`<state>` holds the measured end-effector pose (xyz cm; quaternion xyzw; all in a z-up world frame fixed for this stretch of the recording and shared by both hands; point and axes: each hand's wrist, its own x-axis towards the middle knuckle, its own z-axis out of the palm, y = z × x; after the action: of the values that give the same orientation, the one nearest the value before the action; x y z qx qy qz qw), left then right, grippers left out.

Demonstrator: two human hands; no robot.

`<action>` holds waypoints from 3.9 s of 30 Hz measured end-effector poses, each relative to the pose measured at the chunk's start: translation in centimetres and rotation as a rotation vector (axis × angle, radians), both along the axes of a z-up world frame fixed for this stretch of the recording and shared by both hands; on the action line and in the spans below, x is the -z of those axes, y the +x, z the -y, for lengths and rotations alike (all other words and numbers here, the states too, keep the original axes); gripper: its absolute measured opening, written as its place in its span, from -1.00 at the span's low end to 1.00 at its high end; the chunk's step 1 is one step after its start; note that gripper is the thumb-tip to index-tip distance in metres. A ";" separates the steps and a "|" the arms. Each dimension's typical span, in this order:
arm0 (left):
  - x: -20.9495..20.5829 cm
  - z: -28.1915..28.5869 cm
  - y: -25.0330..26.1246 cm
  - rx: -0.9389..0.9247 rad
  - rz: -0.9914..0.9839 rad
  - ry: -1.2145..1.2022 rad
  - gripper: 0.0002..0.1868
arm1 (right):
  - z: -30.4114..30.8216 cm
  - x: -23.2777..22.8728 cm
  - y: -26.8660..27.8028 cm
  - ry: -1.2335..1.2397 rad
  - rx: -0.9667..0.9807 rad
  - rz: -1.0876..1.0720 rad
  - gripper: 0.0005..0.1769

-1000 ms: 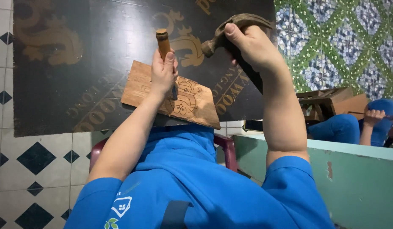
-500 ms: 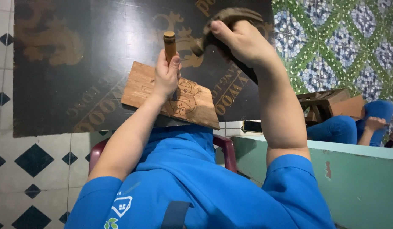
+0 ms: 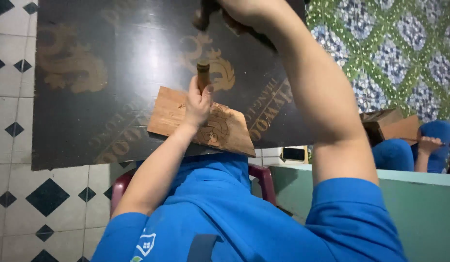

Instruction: Carving a design into a wooden board using a hammer and a wood carving chisel.

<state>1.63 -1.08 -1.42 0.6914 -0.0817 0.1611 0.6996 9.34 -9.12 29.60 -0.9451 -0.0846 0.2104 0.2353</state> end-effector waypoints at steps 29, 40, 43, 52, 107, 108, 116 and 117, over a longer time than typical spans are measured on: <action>-0.7 -0.3 -0.1 0.258 -0.129 -0.381 -0.67 | 24.7 25.2 -11.9 0.824 0.490 -0.045 -0.52; 0.7 -1.1 1.7 0.246 -0.170 -0.337 -0.72 | 26.0 28.5 -13.2 0.911 0.586 -0.071 -0.53; -1.9 -1.2 1.2 0.240 -0.191 -0.369 -0.67 | 25.3 28.1 -11.8 0.866 0.507 -0.034 -0.60; -1.5 -1.7 0.6 0.186 -0.381 -0.391 -0.70 | 15.8 18.5 -15.9 0.374 0.408 -0.148 -0.22; -1.1 -3.0 -0.1 0.069 -0.147 -0.371 -0.73 | 22.0 15.6 -11.5 0.359 0.028 0.415 -0.30; -1.0 -3.0 -0.2 0.083 -0.138 -0.371 -0.73 | 20.9 13.9 -11.3 0.481 0.031 0.322 -0.38; -0.4 -2.6 -0.1 0.109 -0.075 -0.360 -0.70 | 17.7 13.0 -9.0 0.584 -0.070 0.190 -0.49; -0.3 -2.3 -0.1 0.109 -0.064 -0.358 -0.70 | 17.6 13.2 -8.9 0.593 -0.065 0.182 -0.50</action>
<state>1.56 1.25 -1.15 0.5552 -0.0664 0.1129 0.8214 0.43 -26.69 16.35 -0.8471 -0.1931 0.0987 0.4852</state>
